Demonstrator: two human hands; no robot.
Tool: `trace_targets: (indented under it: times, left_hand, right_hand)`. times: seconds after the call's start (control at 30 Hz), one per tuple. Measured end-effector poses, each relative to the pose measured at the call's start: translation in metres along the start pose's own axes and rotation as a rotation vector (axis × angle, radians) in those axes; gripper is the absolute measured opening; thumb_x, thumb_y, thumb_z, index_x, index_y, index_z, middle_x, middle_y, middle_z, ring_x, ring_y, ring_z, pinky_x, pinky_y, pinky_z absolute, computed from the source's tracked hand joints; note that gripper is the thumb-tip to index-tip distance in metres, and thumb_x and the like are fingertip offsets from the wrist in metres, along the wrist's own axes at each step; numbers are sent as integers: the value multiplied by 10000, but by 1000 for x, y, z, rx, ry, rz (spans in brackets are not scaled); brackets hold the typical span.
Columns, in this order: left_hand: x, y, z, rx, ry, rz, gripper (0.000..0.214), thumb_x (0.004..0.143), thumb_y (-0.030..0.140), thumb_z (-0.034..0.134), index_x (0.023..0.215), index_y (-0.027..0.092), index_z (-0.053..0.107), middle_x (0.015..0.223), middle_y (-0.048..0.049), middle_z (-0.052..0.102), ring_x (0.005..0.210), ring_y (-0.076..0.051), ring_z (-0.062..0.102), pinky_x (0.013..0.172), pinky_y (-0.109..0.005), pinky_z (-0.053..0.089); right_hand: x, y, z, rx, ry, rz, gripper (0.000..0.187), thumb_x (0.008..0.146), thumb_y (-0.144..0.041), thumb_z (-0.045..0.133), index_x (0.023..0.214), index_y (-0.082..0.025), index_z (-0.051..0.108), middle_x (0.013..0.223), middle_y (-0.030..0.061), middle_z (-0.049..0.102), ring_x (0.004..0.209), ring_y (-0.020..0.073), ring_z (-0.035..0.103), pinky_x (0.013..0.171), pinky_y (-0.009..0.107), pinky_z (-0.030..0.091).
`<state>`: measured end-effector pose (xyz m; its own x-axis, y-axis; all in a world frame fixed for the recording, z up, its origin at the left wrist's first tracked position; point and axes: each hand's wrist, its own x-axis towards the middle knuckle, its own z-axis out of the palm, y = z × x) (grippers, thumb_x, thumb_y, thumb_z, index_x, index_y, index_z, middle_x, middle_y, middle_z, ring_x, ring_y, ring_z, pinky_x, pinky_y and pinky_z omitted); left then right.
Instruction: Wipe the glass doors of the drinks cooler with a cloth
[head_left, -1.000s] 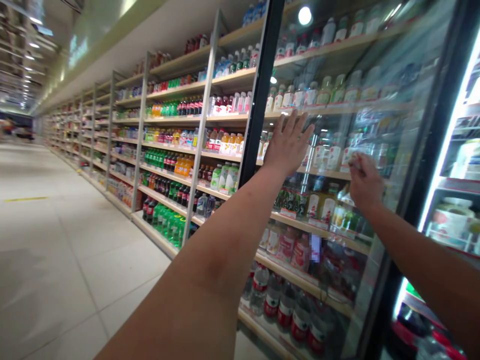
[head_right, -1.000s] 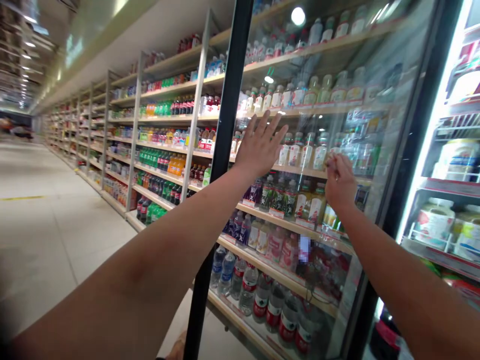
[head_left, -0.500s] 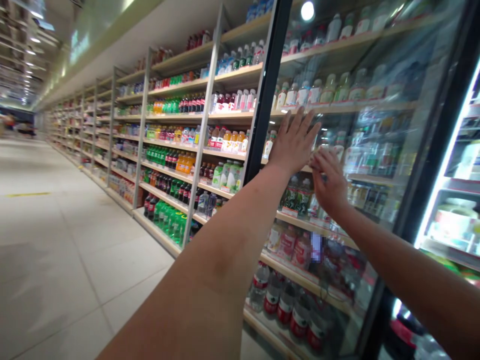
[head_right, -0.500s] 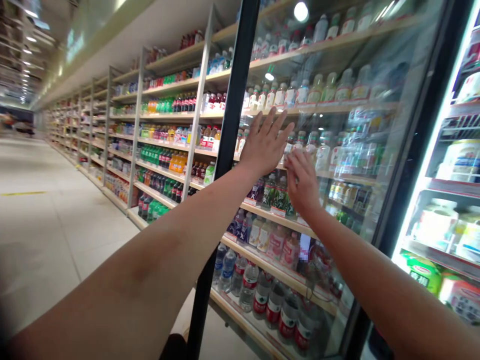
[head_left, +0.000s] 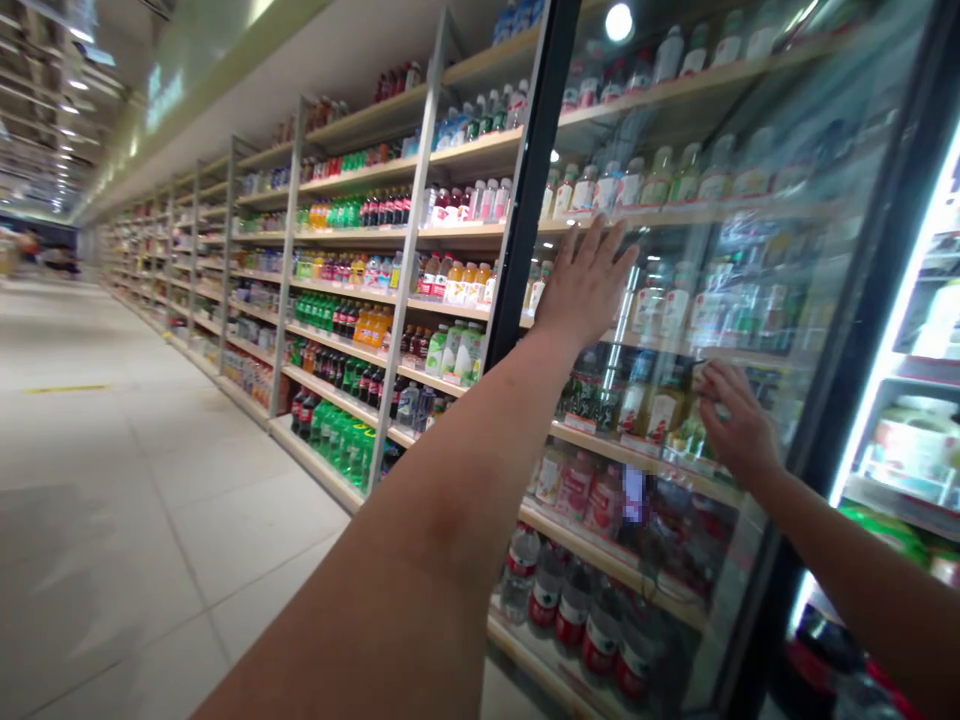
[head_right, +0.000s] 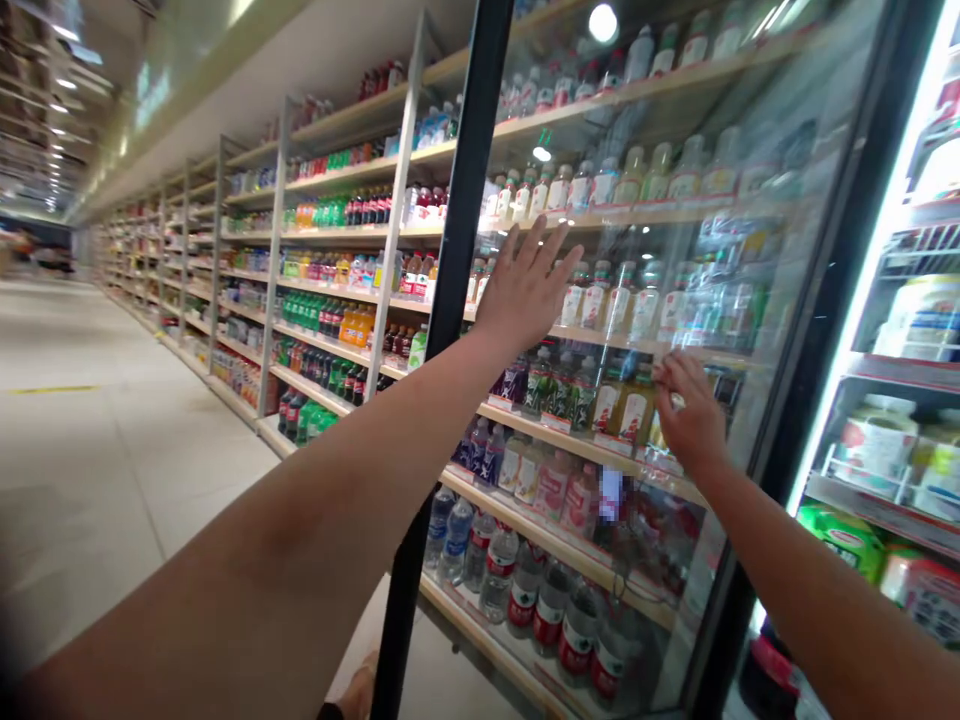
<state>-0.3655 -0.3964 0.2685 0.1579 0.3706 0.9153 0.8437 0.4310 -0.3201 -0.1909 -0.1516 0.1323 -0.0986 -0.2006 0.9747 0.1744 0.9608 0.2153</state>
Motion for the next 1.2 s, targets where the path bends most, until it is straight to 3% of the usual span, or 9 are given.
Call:
trace_targets:
  times: [0.13, 0.2, 0.37, 0.5, 0.63, 0.73, 0.83, 1.0, 1.2]
  left_hand:
    - [0, -1, 2, -65, -12, -7, 652, 921, 299, 325, 1569, 234, 344, 1683, 41, 189, 1570, -266, -3, 1274, -486, -103]
    - [1, -2, 4, -122, -7, -9, 663, 913, 330, 308, 1573, 271, 333, 1680, 96, 155, 1569, -250, -50, 1267, -461, -150]
    - [4, -6, 6, -139, 27, 35, 754, 885, 452, 388, 1594, 448, 132, 1620, 246, 197, 1539, -196, -205, 1255, -512, -144]
    - [-1, -6, 2, -127, 43, 223, 627, 995, 409, 297, 1601, 391, 142, 1669, 134, 170, 1567, -232, 19, 1260, -580, 5]
    - [-6, -6, 5, -123, -159, 632, 596, 1038, 390, 327, 1601, 266, 175, 1688, 12, 183, 1560, -226, 108, 1254, -538, 169]
    - [-7, -8, 11, -103, -178, 674, 546, 1044, 262, 307, 1579, 175, 242, 1659, -57, 281, 1548, -218, 178, 1243, -493, 217]
    - [-6, -8, 13, -97, -138, 638, 516, 1013, 163, 322, 1524, 208, 380, 1576, -58, 440, 1512, -219, 289, 1224, -496, 265]
    - [-8, 7, 8, -99, -55, 562, 463, 966, 200, 499, 1426, 255, 523, 1432, -80, 592, 1403, -278, 458, 1152, -535, 369]
    - [-55, 32, 11, 13, -90, 624, 290, 1008, 185, 456, 1186, 176, 685, 1208, -89, 710, 1041, -254, 632, 877, -437, 532]
  right_hand:
    - [56, -4, 10, -40, 176, 239, 384, 885, -217, 466, 1213, -221, 667, 1295, 115, 670, 1252, 279, 604, 1113, 522, 473]
    - [73, -14, 20, -76, 201, 317, 409, 881, -192, 435, 1233, -185, 644, 1315, 134, 649, 1289, 290, 569, 1127, 552, 441]
    - [75, -54, 49, -30, 88, 224, 526, 976, -278, 358, 1496, -224, 421, 1589, 84, 406, 1519, 268, 287, 1250, 565, 254]
    - [73, -78, 66, 51, 33, 231, 575, 1021, -391, 275, 1592, -351, 221, 1657, -18, 292, 1562, 240, 174, 1268, 556, 232]
    - [94, -79, 79, 241, 57, 247, 636, 1034, -410, 186, 1612, -357, -76, 1664, -31, 275, 1526, 201, 288, 1242, 490, 340]
    - [101, -68, 75, 261, 68, 249, 662, 1038, -432, 173, 1579, -364, -203, 1664, -33, 274, 1510, 193, 325, 1231, 474, 365]
    - [87, -52, 58, 108, 56, 266, 629, 1037, -483, 133, 1607, -359, -103, 1676, -30, 236, 1537, 192, 253, 1263, 468, 303]
    - [47, -32, 38, -152, -141, 220, 663, 1029, -551, 150, 1627, -273, 84, 1686, 30, 210, 1567, 238, 134, 1269, 553, 216]
    - [32, -33, 40, -207, -143, 241, 621, 1041, -470, 170, 1612, -228, 199, 1679, 38, 229, 1566, 210, 139, 1271, 503, 212]
